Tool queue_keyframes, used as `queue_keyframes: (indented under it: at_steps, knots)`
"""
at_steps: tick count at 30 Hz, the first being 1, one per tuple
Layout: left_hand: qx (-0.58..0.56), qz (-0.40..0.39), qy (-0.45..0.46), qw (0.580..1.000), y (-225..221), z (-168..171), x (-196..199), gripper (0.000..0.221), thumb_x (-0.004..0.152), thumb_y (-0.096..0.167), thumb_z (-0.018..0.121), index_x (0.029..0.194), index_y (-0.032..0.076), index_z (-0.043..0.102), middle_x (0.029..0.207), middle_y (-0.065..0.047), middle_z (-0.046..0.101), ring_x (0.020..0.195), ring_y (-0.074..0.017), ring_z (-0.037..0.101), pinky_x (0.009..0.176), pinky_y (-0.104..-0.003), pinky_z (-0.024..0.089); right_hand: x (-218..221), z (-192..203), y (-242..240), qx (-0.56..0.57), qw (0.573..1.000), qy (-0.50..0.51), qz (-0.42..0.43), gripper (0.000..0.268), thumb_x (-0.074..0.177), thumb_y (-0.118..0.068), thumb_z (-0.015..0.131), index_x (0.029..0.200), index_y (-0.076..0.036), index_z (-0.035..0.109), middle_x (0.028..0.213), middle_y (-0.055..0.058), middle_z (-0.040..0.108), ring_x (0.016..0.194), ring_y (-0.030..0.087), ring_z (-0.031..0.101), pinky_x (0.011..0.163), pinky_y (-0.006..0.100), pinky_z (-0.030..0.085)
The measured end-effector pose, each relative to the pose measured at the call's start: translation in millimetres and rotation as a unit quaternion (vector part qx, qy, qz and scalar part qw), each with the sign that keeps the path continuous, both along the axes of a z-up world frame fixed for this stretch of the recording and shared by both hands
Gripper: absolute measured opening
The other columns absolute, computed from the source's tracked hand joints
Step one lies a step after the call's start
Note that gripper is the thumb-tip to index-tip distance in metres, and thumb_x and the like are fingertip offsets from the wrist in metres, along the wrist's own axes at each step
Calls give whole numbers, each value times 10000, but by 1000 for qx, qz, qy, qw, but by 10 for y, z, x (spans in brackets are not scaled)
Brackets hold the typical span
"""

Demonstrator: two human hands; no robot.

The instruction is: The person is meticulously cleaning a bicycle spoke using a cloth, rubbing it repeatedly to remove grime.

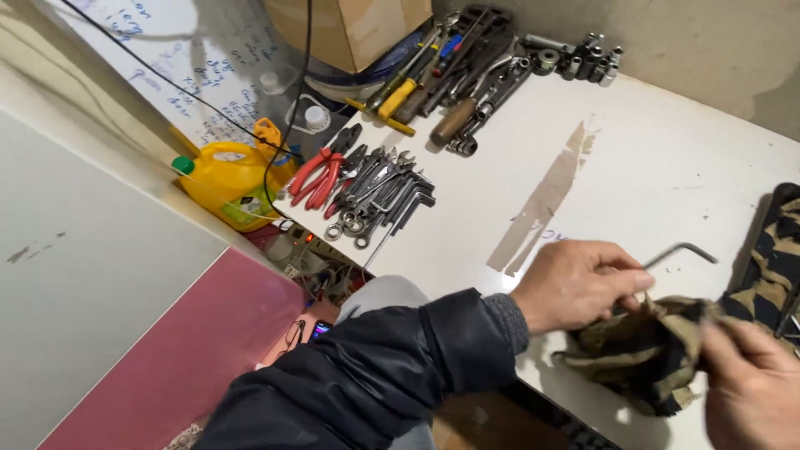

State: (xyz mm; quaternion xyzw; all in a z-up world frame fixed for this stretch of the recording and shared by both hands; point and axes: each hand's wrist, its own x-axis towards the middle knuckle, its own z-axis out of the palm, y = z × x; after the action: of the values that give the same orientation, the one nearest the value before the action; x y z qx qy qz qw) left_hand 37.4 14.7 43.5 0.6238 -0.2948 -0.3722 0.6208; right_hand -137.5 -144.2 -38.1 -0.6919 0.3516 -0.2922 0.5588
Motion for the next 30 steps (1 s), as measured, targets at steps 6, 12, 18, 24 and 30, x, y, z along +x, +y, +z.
queue_keyframes:
  at_steps: [6,12,18,24,30]
  knots:
    - [244,38,-218,944,338,-20,740,304,846,459,667,1055,277,793,1027,104,790,869,-85,684,727,-264,524,-158,-476,-760,8,1000,21,1,284,1163,-319,589,1338,-97,566,1177,58,605,961,176,580,836,317,490]
    - [343,149,-85,924,965,230,1285,247,884,252,734,1089,121,772,1185,-42,760,1083,-193,682,1035,-385,534,-154,-321,-760,-62,993,98,32,332,1238,-254,560,1223,77,547,967,175,482,621,212,375,521,339,337]
    - [336,136,-51,931,958,-54,1350,254,836,267,794,1027,101,807,1139,-38,777,1063,-179,679,950,-326,540,481,416,255,-243,863,371,241,784,774,-551,611,1487,-259,464,1519,99,484,1327,273,534,1044,541,514]
    - [285,213,1,934,1060,22,1455,328,940,210,668,1223,51,719,1097,-70,765,887,-171,670,806,-335,559,549,-166,137,-460,737,410,276,284,967,-381,556,1187,-267,694,1056,-25,710,821,192,717,513,346,668]
    - [398,224,-228,860,1327,-651,1941,339,899,390,708,1103,130,778,1165,-70,748,1065,-292,681,928,-437,528,538,520,-5,-251,717,632,153,354,1002,-397,459,1194,-243,714,1297,80,760,1174,324,746,947,453,614]
